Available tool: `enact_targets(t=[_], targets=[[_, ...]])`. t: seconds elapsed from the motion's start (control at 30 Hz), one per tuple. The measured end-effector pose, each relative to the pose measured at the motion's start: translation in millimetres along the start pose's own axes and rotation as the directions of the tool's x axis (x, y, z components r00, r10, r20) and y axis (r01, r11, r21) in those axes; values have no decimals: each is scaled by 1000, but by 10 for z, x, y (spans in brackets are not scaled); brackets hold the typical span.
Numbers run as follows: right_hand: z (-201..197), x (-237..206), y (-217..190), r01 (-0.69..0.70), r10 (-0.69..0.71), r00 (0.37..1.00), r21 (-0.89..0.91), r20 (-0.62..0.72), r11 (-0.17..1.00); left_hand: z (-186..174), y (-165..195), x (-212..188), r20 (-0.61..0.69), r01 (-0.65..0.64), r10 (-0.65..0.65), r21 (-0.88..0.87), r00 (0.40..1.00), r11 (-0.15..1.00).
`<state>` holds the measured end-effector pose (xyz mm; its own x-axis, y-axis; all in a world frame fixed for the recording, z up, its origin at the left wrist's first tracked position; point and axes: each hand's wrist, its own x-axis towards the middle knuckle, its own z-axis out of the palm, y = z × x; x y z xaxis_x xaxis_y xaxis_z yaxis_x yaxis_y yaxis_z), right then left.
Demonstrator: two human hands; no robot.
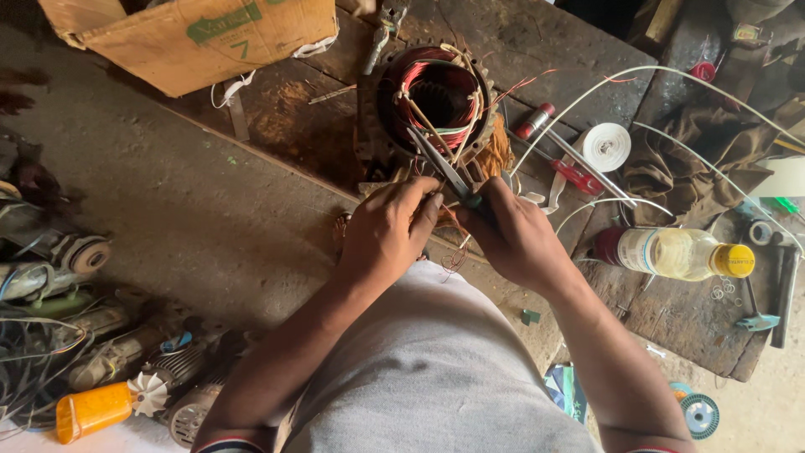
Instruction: The person unwinds old burnt copper wire from an electric motor stator, pulling and cutting the wire by hand and with pliers, and uses a hammer to loosen the windings. They gather the removed wire and place it aside while working around the stator on the workbench.
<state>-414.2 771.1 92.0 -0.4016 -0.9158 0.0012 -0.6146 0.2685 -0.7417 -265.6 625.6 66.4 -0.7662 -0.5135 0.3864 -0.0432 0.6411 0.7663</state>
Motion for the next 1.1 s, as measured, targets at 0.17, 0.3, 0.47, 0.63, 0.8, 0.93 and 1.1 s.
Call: enact_targets(t=[0.17, 0.3, 0.47, 0.63, 0.8, 0.93, 1.1], targets=[[173, -22, 105, -247, 233, 968, 220, 90, 944, -46, 36, 24, 44, 24, -23, -4, 999, 1000], [341, -50, 185, -350, 283, 937, 541, 205, 765, -99, 61, 53, 119, 127, -130, 37, 984, 991], [435, -49, 254, -351, 243, 936, 670, 253, 654, -189, 1, 48, 184, 31, -51, 108, 982, 994], [663, -28, 281, -373, 376, 917, 612, 130, 698, -177, -146, 103, -22, -102, 124, 439, 992, 893], [934, -1, 497, -377, 457, 887, 681, 70, 627, -15, 206, -167, 209, 19, -138, 489, 968, 872], [986, -9, 650, -215, 312, 949, 805, 39, 553, -1, 458, -244, 278, -319, 226, 358, 934, 877], [721, -120, 514, -341, 310, 936, 634, 165, 694, -380, -26, 190, -153, 155, -122, 224, 981, 962]])
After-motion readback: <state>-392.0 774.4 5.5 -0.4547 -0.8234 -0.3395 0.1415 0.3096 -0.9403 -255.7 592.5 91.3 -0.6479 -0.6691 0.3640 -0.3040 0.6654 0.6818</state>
